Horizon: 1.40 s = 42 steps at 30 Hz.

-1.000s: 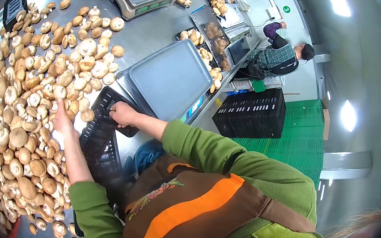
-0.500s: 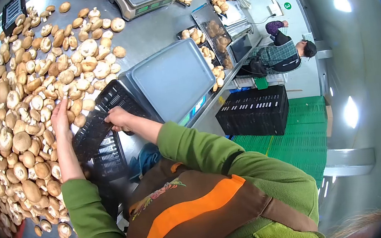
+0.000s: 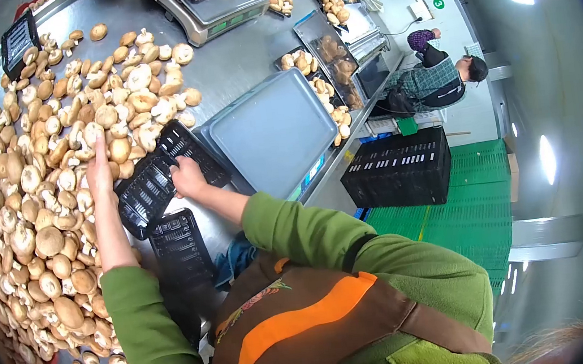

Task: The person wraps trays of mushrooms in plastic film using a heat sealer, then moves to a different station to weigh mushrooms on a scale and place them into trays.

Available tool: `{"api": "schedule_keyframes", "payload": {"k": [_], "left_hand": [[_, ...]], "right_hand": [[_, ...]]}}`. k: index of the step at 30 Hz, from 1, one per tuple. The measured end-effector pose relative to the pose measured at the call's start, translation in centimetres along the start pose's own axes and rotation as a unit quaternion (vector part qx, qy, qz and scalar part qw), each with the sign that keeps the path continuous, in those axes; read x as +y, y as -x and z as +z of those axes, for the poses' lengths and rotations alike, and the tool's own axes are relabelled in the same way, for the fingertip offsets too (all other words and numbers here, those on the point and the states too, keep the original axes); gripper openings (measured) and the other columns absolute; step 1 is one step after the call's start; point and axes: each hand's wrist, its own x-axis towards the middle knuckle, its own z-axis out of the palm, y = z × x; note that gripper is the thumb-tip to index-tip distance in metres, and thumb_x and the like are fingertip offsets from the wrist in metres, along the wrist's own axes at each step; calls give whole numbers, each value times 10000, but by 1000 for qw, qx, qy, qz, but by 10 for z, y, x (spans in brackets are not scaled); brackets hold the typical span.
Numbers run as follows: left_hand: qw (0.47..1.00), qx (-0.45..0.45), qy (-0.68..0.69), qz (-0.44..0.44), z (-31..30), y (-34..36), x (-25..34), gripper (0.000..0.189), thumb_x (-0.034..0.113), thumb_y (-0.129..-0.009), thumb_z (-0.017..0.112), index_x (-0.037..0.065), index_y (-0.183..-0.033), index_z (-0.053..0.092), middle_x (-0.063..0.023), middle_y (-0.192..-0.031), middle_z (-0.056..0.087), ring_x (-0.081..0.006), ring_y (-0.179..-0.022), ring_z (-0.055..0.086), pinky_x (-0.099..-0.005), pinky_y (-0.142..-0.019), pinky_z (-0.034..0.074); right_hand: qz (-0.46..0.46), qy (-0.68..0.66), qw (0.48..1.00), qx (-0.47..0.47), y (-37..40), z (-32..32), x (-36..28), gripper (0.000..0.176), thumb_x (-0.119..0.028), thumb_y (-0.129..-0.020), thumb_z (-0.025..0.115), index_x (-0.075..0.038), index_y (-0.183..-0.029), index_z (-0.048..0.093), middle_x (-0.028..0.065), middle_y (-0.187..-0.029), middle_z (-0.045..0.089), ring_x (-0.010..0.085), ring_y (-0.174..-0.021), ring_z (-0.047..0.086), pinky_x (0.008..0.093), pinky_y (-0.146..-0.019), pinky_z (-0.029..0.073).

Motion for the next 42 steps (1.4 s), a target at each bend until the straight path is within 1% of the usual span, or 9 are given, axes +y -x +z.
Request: {"api": "schedule_keyframes", "payload": {"k": [2, 6, 11, 17, 23, 28, 29, 33, 42], "left_hand": [[986, 116, -86, 77, 14, -8, 1, 851, 574, -749, 658, -66, -1281, 482, -196, -1267, 538, -244, -1163, 518, -341, -987, 379], [990, 8, -114, 83, 8, -26, -2, 694, 418, -694, 776, -55, -1161, 578, -160, -1081, 647, -214, -967, 616, -310, -874, 457], [994, -49, -73, 68, 9, -17, 20, 810, 493, -734, 718, -99, -1239, 495, -194, -1142, 611, -218, -1004, 602, -309, -895, 443], [982, -54, -162, 87, 26, -62, 12, 709, 535, -713, 716, -17, -1146, 617, -179, -1181, 603, -231, -1108, 559, -312, -968, 388], [956, -160, -157, 188, 15, -33, 17, 301, 338, -766, 752, 92, -888, 631, -54, -981, 603, -138, -874, 572, -256, -831, 437], [958, -199, -99, 179, -4, 4, 5, 334, 217, -726, 780, 85, -962, 584, 28, -847, 597, -23, -644, 470, -183, -584, 377], [941, -179, -106, 266, -7, 7, -3, 369, 200, -721, 776, 85, -1014, 585, 40, -887, 582, -8, -602, 441, -181, -546, 352], [933, -176, -149, 276, -26, 67, 4, 617, 125, -663, 784, 87, -1237, 561, -62, -1073, 549, -188, -1025, 511, -306, -955, 388], [881, 21, -201, 427, -39, 177, 21, 603, 91, -689, 785, 30, -1239, 544, -86, -1211, 551, -215, -1153, 502, -340, -1017, 369]], "right_hand": [[31, 20, 998, -57, -13, -6, -12, 254, -74, -869, 443, 103, -1013, 555, 178, -681, 616, 204, -441, 590, 306, -355, 471], [99, 105, 963, -229, -8, -26, -11, 189, -40, -851, 457, 44, -967, 580, 145, -670, 614, 186, -441, 582, 285, -345, 447], [195, -51, 958, -202, 2, -6, 23, 170, -59, -856, 503, 32, -986, 566, 113, -662, 592, 147, -428, 542, 269, -333, 424], [93, -61, 991, -69, -34, 2, 18, 486, -165, -901, 428, 17, -1343, 344, 143, -765, 612, 175, -485, 581, 286, -411, 486], [29, 20, 999, 2, -46, 3, 8, 391, -232, -937, 419, -70, -1292, 437, 151, -763, 601, 202, -448, 557, 317, -415, 493], [-87, -107, 990, -14, -33, 7, 39, 337, -211, -954, 444, -140, -1282, 465, 114, -789, 591, 156, -475, 543, 289, -399, 473], [-98, -143, 984, -32, -31, 7, 47, 305, -146, -949, 457, -129, -1251, 493, 89, -790, 585, 137, -487, 549, 262, -373, 467], [-97, -229, 967, -51, -14, 10, 45, 318, -173, -944, 508, -114, -1256, 522, 47, -847, 605, 103, -502, 545, 239, -356, 445], [-111, -358, 917, -137, 50, -14, -3, 249, -177, -950, 511, -93, -1181, 550, 5, -754, 613, 67, -478, 537, 198, -335, 387]]}}
